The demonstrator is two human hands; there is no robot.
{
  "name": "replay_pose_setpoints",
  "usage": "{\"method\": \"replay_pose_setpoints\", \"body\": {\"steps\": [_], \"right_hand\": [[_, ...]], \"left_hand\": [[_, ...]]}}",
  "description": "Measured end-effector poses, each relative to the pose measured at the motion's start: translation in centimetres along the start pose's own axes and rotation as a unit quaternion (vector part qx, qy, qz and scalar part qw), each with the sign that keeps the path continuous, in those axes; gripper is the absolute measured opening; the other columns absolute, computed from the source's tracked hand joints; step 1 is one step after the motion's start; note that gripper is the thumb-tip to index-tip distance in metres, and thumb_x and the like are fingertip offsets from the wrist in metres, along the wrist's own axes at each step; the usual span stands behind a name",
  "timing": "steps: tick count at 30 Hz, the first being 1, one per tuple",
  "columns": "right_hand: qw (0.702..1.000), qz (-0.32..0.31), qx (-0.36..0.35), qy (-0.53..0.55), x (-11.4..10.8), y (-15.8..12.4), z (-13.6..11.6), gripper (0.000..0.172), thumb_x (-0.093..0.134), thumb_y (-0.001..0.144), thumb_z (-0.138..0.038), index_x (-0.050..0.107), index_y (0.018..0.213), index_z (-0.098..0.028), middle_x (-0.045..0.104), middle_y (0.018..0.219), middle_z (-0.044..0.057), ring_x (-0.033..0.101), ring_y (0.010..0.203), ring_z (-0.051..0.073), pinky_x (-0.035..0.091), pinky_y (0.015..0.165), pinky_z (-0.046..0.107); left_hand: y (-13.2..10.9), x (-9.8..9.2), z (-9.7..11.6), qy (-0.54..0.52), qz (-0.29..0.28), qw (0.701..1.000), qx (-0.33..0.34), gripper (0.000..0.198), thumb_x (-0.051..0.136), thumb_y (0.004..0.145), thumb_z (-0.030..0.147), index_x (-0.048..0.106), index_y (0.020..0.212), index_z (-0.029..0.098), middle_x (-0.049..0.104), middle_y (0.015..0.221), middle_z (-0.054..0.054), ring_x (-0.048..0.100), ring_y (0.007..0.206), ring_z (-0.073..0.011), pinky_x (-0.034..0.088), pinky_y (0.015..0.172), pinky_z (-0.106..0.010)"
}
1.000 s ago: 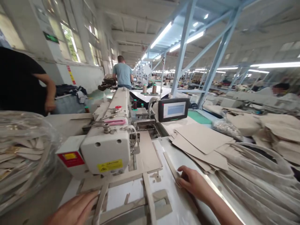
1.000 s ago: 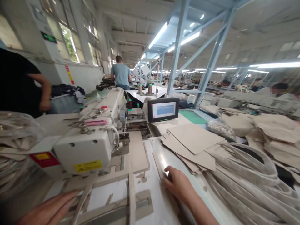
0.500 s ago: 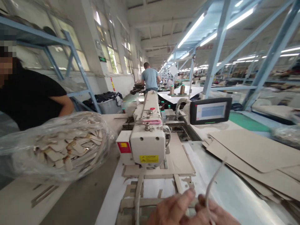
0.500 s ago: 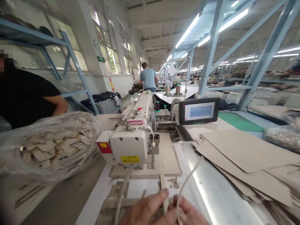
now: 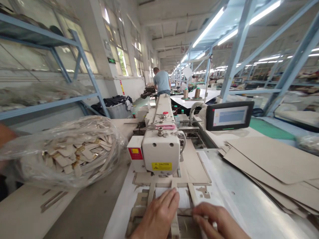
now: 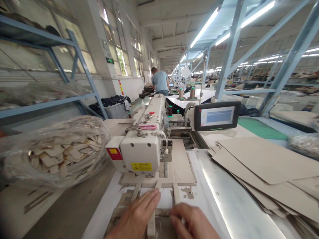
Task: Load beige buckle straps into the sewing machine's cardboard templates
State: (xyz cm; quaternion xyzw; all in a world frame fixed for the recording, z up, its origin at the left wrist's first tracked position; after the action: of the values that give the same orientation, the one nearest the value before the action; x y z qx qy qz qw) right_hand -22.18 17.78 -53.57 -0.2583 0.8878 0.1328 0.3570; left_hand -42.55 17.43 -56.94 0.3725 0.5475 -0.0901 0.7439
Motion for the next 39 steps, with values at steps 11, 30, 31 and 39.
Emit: {"method": "replay_pose_setpoints", "body": {"steps": [11,30,31,39], "right_hand": [[0.954,-0.015,-0.106,-0.281,3.0,8.5,2.6,0.043,0.056,0.091,-0.012,0.064,0.133,-0.016,0.063,0.138,0.006,0.052,0.129,0.033,0.039,0.115,0.052],[0.954,0.016,-0.112,-0.277,3.1,10.7,3.5,0.026,0.056,0.1,-0.017,0.07,0.122,-0.023,0.071,0.121,0.004,0.054,0.116,0.028,0.029,0.112,0.05],[0.954,0.011,-0.108,-0.279,3.2,10.6,3.5,0.028,0.056,0.1,-0.017,0.069,0.124,-0.022,0.07,0.122,0.004,0.053,0.118,0.029,0.025,0.116,0.052],[0.952,0.016,-0.085,-0.292,3.0,10.8,2.8,0.023,0.053,0.1,-0.02,0.072,0.113,-0.021,0.071,0.12,0.004,0.053,0.12,0.031,0.009,0.123,0.058]], "left_hand": [[1.2,3.1,0.1,0.014,-0.071,0.987,-0.141,0.067,0.036,0.074,-0.012,0.057,0.135,0.007,0.068,0.134,-0.016,0.068,0.121,-0.022,0.058,0.102,-0.032],[2.1,3.7,-0.7,0.037,-0.045,0.981,-0.185,0.063,0.036,0.076,-0.011,0.06,0.131,0.006,0.071,0.131,-0.016,0.069,0.119,-0.0219,0.06,0.099,-0.033],[2.0,3.8,-0.7,0.043,-0.049,0.98,-0.186,0.062,0.036,0.077,-0.011,0.061,0.131,0.006,0.07,0.131,-0.016,0.069,0.12,-0.0221,0.06,0.099,-0.033],[1.9,5.5,-0.6,0.114,-0.06,0.978,-0.165,0.053,0.041,0.082,-0.008,0.063,0.129,0.005,0.069,0.131,-0.018,0.067,0.123,-0.0263,0.063,0.094,-0.032]]}}
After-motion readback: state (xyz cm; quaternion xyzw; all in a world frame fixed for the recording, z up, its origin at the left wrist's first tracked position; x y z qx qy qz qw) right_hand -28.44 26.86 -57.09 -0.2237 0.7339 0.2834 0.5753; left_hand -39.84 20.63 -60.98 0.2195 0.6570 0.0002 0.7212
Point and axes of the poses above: each hand's wrist, its own y-axis towards the middle knuckle, its own x-axis out of the palm, z = x × y, the point moved 3 cm from there along y, towards the middle knuckle
